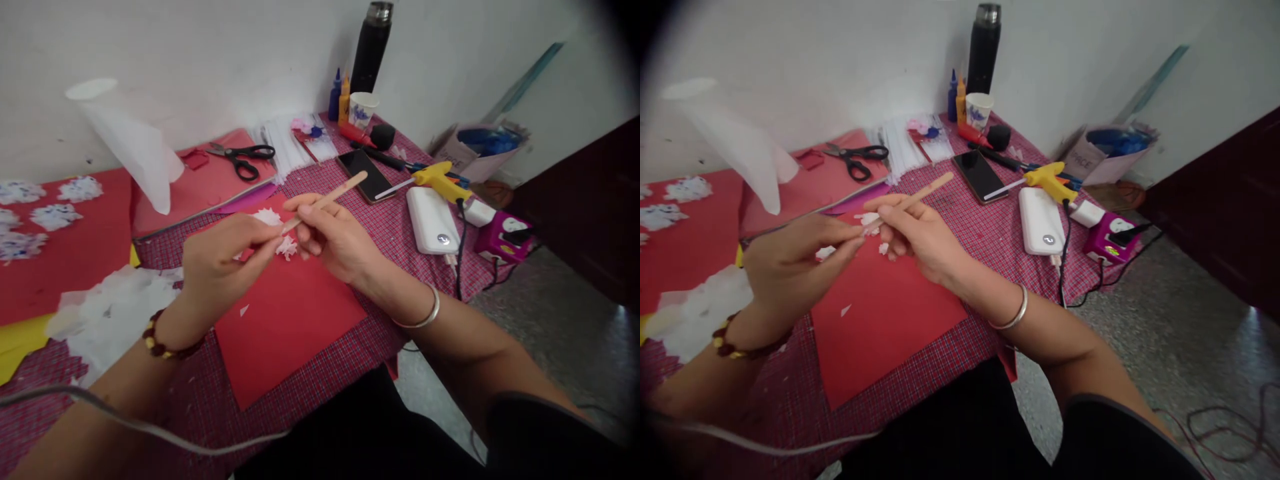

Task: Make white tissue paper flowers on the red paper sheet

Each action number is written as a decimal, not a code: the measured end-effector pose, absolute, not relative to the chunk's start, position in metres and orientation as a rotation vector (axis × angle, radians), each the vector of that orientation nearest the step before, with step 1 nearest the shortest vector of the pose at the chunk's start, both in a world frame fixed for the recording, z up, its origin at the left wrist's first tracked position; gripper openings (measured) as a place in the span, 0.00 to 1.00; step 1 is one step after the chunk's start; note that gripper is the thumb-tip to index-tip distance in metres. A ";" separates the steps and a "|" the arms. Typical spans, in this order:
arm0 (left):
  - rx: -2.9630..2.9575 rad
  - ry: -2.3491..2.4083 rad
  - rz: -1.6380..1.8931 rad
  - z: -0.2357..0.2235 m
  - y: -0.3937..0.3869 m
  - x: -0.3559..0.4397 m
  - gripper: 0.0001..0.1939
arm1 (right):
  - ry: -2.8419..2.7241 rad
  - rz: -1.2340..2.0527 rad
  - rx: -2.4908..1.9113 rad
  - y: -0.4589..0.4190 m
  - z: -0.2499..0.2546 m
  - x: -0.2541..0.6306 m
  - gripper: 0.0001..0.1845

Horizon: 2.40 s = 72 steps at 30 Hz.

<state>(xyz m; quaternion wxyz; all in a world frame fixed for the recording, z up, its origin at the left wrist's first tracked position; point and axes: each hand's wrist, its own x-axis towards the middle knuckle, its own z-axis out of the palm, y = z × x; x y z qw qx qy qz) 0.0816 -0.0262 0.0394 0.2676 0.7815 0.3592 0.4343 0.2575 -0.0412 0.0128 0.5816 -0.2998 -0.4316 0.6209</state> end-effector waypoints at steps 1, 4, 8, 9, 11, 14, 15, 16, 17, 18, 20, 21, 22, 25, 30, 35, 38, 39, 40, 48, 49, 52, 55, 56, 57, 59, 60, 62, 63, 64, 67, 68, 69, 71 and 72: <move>2.033 0.956 1.154 0.045 -0.023 0.084 0.05 | -1.010 1.456 -0.671 -0.041 0.016 0.260 0.13; 1.692 0.878 1.105 0.053 -0.019 0.090 0.03 | -1.047 1.390 -0.669 -0.040 0.024 0.266 0.16; 1.669 0.870 0.977 0.044 -0.016 0.092 0.04 | -0.973 1.368 -0.784 -0.035 0.017 0.268 0.14; 1.779 0.892 0.922 0.038 -0.014 0.090 0.05 | -0.932 1.409 -0.802 -0.033 0.013 0.269 0.14; 2.091 0.889 0.785 0.024 -0.008 0.083 0.06 | -0.848 1.524 -0.835 -0.026 0.003 0.273 0.12; 2.563 0.756 0.571 0.002 0.003 0.073 0.14 | -0.761 1.642 -0.911 -0.016 -0.011 0.281 0.12; 2.657 0.725 0.509 -0.003 0.006 0.071 0.17 | -0.756 1.650 -0.938 -0.013 -0.015 0.284 0.13; 2.721 0.704 0.452 -0.008 0.008 0.071 0.19 | -0.766 1.648 -0.961 -0.011 -0.018 0.287 0.13; 2.758 0.699 0.398 -0.011 0.010 0.072 0.20 | -0.788 1.640 -0.977 -0.009 -0.020 0.289 0.13; 2.772 0.701 0.348 -0.013 0.011 0.075 0.19 | -0.818 1.629 -0.990 -0.008 -0.022 0.290 0.13; 2.763 0.716 0.272 -0.014 0.014 0.080 0.15 | -0.884 1.610 -1.016 -0.007 -0.024 0.292 0.13; 2.742 0.726 0.245 -0.014 0.016 0.083 0.12 | -0.916 1.601 -1.035 -0.007 -0.023 0.292 0.13; 2.707 0.746 0.230 -0.014 0.019 0.086 0.11 | -0.948 1.590 -1.056 -0.007 -0.023 0.293 0.12; 2.521 0.863 0.247 -0.015 0.028 0.090 0.08 | -1.046 1.547 -1.122 -0.008 -0.021 0.292 0.11; 2.254 1.039 0.288 -0.018 0.036 0.091 0.07 | -1.238 1.367 -1.166 -0.010 -0.025 0.289 0.08; 2.149 1.036 0.334 -0.023 0.037 0.090 0.08 | -1.492 1.217 -1.081 -0.014 -0.032 0.283 0.05; 2.119 1.010 0.358 -0.023 0.037 0.090 0.07 | -1.605 1.134 -1.079 -0.016 -0.033 0.282 0.05; 2.115 1.011 0.359 -0.023 0.036 0.090 0.07 | -1.632 1.102 -1.101 -0.016 -0.033 0.281 0.06; 2.115 1.016 0.354 -0.022 0.036 0.090 0.07 | -1.650 1.075 -1.128 -0.016 -0.033 0.281 0.06; 2.166 1.014 0.353 -0.026 0.039 0.088 0.07 | -1.725 0.985 -1.243 -0.014 -0.036 0.280 0.06; 2.170 1.015 0.355 -0.027 0.039 0.088 0.08 | -1.737 0.980 -1.242 -0.013 -0.037 0.279 0.06; 2.171 1.042 0.340 -0.027 0.040 0.088 0.08 | -1.788 0.963 -1.239 -0.011 -0.037 0.275 0.07; 2.175 1.054 0.317 -0.025 0.040 0.088 0.07 | -1.860 0.900 -1.280 -0.009 -0.036 0.270 0.06; 2.181 1.056 0.311 -0.024 0.040 0.088 0.07 | -1.878 0.875 -1.298 -0.009 -0.035 0.269 0.06; 2.187 1.061 0.305 -0.023 0.040 0.088 0.07 | -1.890 0.858 -1.312 -0.009 -0.034 0.269 0.05; 2.196 1.071 0.305 -0.022 0.039 0.087 0.08 | -1.883 0.849 -1.315 -0.009 -0.031 0.270 0.05; 2.200 1.074 0.313 -0.021 0.038 0.088 0.08 | -1.851 0.850 -1.309 -0.009 -0.029 0.272 0.06; 2.205 1.071 0.334 -0.022 0.037 0.089 0.09 | -1.720 0.858 -1.289 -0.010 -0.024 0.276 0.07; 2.204 1.065 0.344 -0.022 0.037 0.090 0.09 | -1.629 0.877 -1.274 -0.010 -0.023 0.278 0.07; 2.200 1.057 0.351 -0.023 0.037 0.091 0.09 | -1.536 0.917 -1.254 -0.011 -0.021 0.280 0.07; 2.111 1.007 0.311 -0.017 0.038 0.088 0.08 | -1.298 1.178 -1.150 -0.015 -0.023 0.279 0.07; 2.050 0.997 0.303 -0.011 0.039 0.083 0.08 | -1.243 1.282 -1.110 -0.017 -0.025 0.277 0.07; 1.984 1.002 0.312 -0.004 0.041 0.076 0.09 | -1.204 1.375 -1.074 -0.019 -0.027 0.274 0.08; 1.867 1.058 0.405 0.018 0.043 0.051 0.10 | -1.178 1.502 -1.033 -0.025 -0.031 0.270 0.09; 1.838 1.112 0.488 0.030 0.043 0.034 0.10 | -1.188 1.531 -1.028 -0.028 -0.032 0.268 0.10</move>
